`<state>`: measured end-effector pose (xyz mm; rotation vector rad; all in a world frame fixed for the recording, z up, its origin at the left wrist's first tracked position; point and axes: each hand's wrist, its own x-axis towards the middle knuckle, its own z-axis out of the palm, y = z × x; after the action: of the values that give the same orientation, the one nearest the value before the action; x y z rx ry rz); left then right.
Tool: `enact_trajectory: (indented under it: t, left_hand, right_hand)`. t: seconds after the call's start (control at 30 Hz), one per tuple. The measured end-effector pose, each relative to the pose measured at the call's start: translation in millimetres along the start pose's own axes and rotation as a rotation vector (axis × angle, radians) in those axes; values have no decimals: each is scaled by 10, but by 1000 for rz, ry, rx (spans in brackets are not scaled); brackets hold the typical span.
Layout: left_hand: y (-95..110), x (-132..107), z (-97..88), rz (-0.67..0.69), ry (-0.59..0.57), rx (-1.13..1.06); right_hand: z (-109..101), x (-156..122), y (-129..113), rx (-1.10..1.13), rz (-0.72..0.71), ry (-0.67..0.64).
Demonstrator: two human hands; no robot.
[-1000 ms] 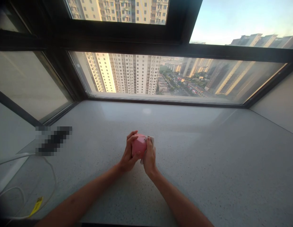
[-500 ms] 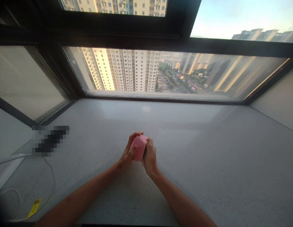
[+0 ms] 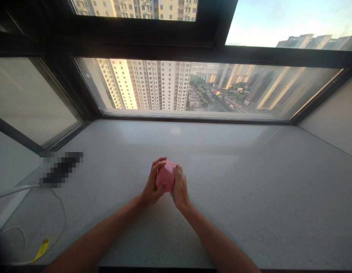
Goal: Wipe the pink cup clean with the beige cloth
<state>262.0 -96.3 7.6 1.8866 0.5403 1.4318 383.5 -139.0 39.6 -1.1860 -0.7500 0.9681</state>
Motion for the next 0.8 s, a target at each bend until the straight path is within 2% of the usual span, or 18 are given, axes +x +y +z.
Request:
enact_trajectory:
  t: [0.07,0.1,0.17,0.3,0.37,0.43,0.57,0.6,0.67,0.77,0.8]
  left_hand:
    - [-38,0,-51,201,-40,135]
    - [-30,8,-60,220,-45,123]
    - [43,32,-38,92,-28,-45]
    - [243,80,52,-347,-70,-469]
    - [270,84,40,-421,-100,-519]
    - [234,76,-21,-349,-120,-436]
    - [107,51,-140,45,-205,-66]
    - [90,43,-141,97,-212,-17]
    - [86,21,-103,46,-176,-51]
    - [117,-11,-15,-218,-89,-255]
    - [124,-17,0,-250,-64,-275]
  right_hand:
    - [27,-14,3,75,53,30]
    - [30,-29,11,86,55,29]
    - [2,-61,44,24,-30,-18]
    - [-127,-86,113,-221,-308,-155]
    - [-146,-70,107,-245,-282,-142]
    - [-110,-47,69,-171,-157,-95]
    - [13,-18,-1,118,158,-58]
    - [30,-20,0,160,198,-55]
    - [31,-32,20,146,169,-64]
    - [-8,-47,50,-2,10,-94]
    - [-16,-46,50,-28,-6,-97]
